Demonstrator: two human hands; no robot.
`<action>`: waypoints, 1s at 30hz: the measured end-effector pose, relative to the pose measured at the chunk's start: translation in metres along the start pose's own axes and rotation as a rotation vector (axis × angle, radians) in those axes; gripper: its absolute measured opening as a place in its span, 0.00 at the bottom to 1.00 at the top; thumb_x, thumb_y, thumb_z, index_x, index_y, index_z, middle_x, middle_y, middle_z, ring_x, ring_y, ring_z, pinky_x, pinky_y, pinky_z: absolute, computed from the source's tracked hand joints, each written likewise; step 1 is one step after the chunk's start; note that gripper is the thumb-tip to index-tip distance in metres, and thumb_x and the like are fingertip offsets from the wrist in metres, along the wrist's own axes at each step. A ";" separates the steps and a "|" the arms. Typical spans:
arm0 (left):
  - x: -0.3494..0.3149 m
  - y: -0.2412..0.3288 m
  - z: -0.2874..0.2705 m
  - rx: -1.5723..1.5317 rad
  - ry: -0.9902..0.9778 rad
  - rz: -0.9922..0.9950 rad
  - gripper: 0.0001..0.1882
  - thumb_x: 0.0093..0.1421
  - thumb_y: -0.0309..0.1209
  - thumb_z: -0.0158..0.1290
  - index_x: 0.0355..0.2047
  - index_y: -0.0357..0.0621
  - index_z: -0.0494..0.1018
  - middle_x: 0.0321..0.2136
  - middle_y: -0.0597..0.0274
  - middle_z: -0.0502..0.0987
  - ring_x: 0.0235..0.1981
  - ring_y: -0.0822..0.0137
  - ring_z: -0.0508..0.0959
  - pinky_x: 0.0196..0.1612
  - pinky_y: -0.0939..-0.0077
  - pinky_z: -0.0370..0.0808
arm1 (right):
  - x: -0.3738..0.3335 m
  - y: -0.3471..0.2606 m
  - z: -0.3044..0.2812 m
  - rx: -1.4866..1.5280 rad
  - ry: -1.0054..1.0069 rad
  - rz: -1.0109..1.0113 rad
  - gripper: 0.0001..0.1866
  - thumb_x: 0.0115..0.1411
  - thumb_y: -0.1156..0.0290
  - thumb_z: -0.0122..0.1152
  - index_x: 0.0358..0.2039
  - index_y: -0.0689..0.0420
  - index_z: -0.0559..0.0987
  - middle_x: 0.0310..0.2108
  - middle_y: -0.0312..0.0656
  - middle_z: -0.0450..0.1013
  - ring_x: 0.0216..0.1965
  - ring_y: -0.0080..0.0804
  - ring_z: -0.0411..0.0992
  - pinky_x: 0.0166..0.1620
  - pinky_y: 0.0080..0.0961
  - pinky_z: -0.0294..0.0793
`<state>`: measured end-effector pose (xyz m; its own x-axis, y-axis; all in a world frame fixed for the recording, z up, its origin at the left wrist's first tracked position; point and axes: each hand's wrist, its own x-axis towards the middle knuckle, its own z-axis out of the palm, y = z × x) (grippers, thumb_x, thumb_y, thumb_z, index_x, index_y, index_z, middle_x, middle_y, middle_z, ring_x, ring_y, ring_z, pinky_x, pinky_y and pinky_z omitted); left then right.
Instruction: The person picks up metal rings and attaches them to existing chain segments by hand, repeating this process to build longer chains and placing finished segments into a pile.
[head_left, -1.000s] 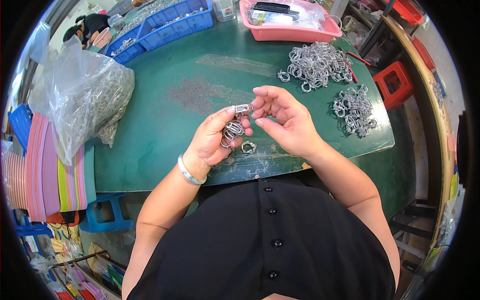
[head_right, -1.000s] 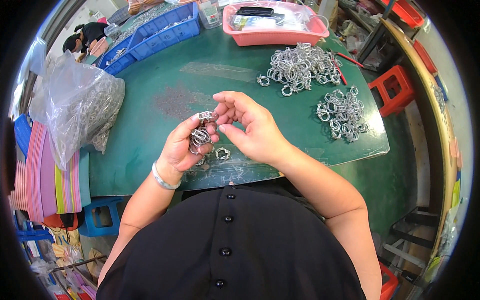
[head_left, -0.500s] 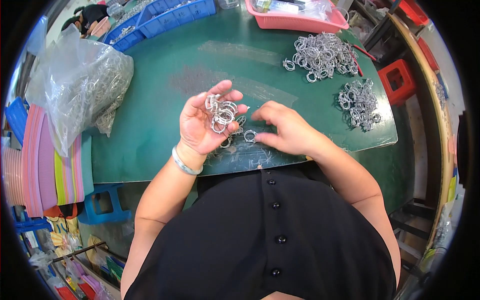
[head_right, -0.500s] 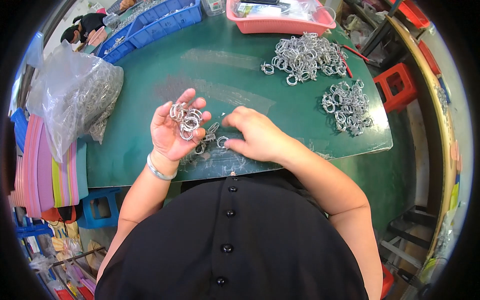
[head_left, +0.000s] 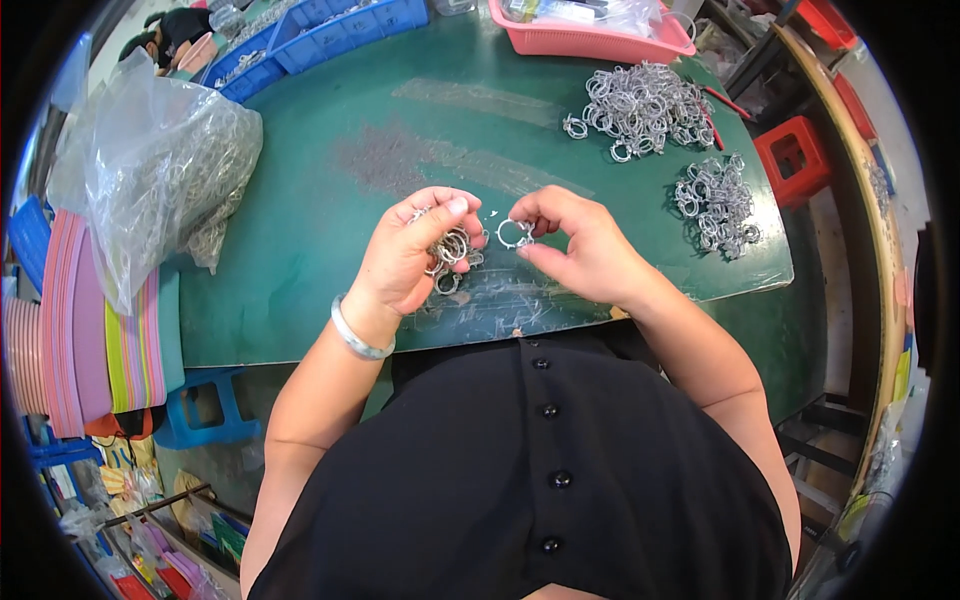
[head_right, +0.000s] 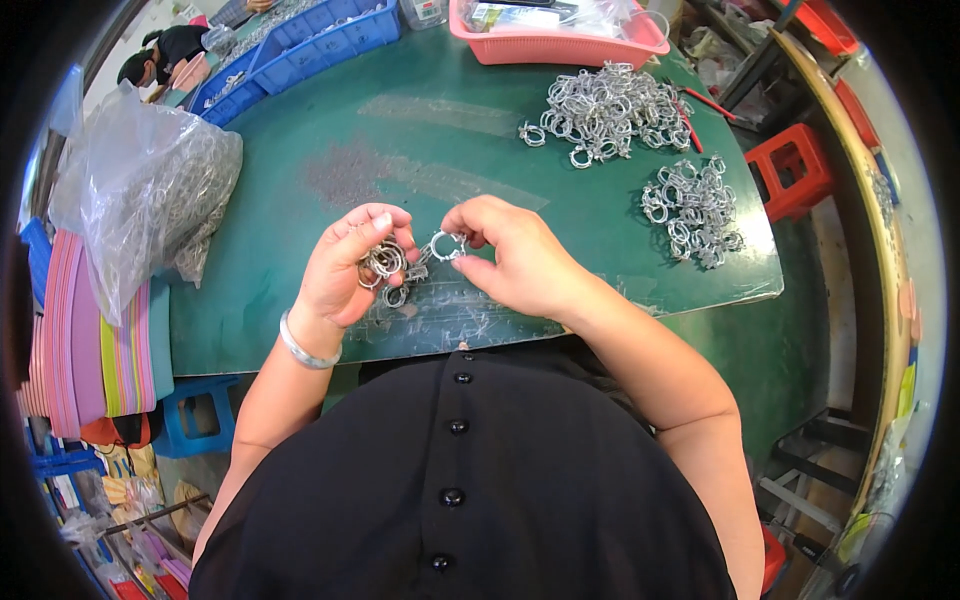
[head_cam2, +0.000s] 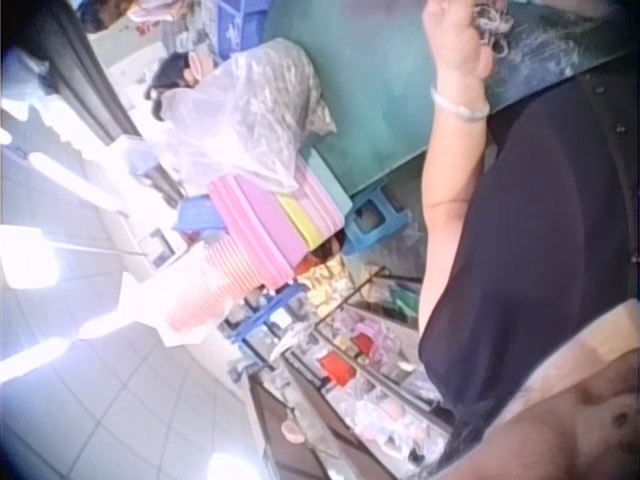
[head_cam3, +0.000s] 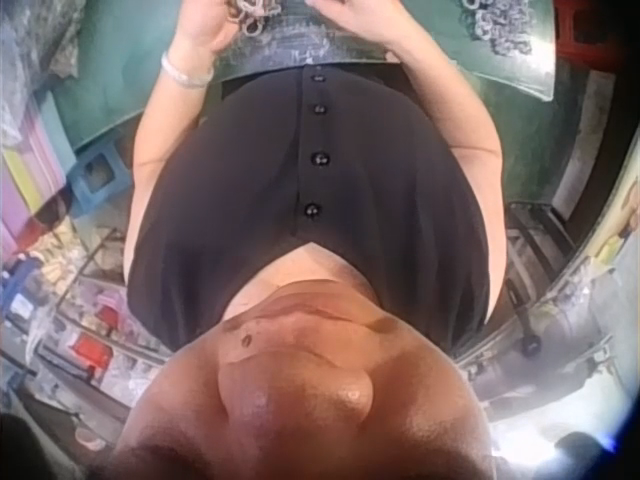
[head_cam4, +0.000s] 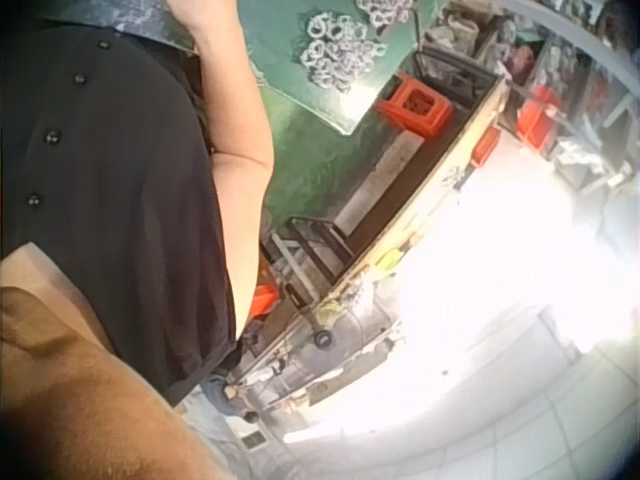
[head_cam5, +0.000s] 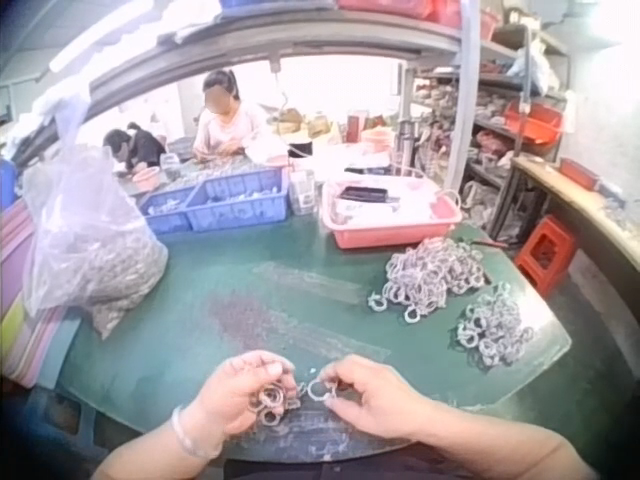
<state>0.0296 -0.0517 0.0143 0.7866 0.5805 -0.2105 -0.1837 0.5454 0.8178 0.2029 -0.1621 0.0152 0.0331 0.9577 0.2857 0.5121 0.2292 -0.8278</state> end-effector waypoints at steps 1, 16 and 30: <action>-0.001 0.001 0.004 0.104 0.012 -0.001 0.09 0.57 0.31 0.48 0.34 0.39 0.70 0.24 0.62 0.73 0.26 0.70 0.75 0.22 0.83 0.70 | 0.001 -0.003 -0.001 0.003 0.042 -0.032 0.14 0.44 0.80 0.59 0.34 0.60 0.71 0.30 0.40 0.68 0.29 0.29 0.68 0.34 0.22 0.69; -0.003 -0.005 0.030 0.238 -0.042 0.063 0.09 0.56 0.32 0.51 0.35 0.43 0.72 0.26 0.68 0.73 0.27 0.79 0.70 0.25 0.85 0.68 | 0.006 -0.009 0.001 -0.046 0.294 -0.314 0.15 0.42 0.83 0.60 0.32 0.61 0.69 0.28 0.41 0.67 0.30 0.30 0.68 0.32 0.22 0.69; 0.007 0.005 0.006 0.035 -0.290 -0.080 0.17 0.60 0.39 0.44 0.40 0.36 0.69 0.25 0.58 0.74 0.26 0.70 0.75 0.20 0.84 0.70 | 0.007 -0.008 -0.008 0.194 0.101 -0.137 0.13 0.49 0.82 0.57 0.37 0.62 0.72 0.23 0.34 0.66 0.20 0.16 0.63 0.25 0.15 0.64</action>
<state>0.0377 -0.0485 0.0203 0.9340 0.3374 -0.1174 -0.0981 0.5582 0.8239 0.2061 -0.1584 0.0283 0.0654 0.8956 0.4400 0.3435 0.3938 -0.8526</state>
